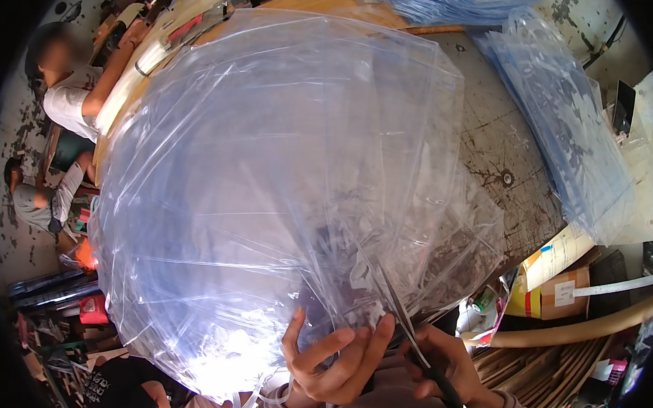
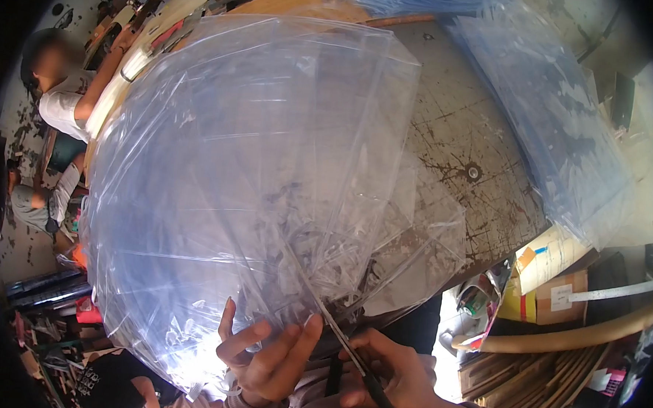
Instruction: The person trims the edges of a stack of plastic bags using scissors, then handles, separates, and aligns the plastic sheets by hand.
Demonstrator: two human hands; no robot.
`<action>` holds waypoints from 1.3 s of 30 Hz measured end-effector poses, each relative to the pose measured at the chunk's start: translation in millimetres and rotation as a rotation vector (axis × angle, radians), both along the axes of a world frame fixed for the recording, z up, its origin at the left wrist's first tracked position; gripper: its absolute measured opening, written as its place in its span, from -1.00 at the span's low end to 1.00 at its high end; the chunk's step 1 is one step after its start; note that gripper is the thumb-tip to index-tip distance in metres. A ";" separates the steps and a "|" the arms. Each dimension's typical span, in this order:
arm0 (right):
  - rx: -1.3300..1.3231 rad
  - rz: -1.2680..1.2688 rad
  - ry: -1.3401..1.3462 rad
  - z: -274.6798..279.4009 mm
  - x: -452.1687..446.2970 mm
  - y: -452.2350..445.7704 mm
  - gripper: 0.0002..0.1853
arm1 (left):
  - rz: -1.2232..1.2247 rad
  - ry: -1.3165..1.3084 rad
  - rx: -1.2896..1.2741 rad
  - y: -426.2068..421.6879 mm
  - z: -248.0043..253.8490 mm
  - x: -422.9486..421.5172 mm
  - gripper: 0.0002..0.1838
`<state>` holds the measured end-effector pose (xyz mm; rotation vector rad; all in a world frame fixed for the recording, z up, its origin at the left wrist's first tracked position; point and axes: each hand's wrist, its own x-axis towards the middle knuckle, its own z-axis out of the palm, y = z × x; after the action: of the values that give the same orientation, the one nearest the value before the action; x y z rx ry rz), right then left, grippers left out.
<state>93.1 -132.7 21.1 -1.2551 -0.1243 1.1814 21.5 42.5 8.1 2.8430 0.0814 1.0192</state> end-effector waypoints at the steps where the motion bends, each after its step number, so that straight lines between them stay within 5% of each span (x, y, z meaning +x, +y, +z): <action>1: 0.027 -0.007 0.017 -0.7 0.0 0.9 -0.32 | -0.011 0.010 0.024 1.1 -0.1 -1.5 -0.73; 20: -0.004 0.019 -0.104 -0.5 7.1 5.9 -0.32 | -0.009 0.069 0.056 2.7 4.0 -7.3 -0.79; 25: -0.200 0.171 -0.161 2.8 10.2 -0.5 -0.32 | 0.011 0.031 0.035 0.3 1.6 -6.7 -0.76; 39: -0.025 0.047 -0.090 -1.6 5.6 8.0 -0.28 | -0.024 0.059 0.002 -0.1 0.7 -9.2 -0.73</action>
<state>98.7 -124.7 19.4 -1.3338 -0.2068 1.1704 12.4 42.5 8.8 2.8684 0.0511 0.9313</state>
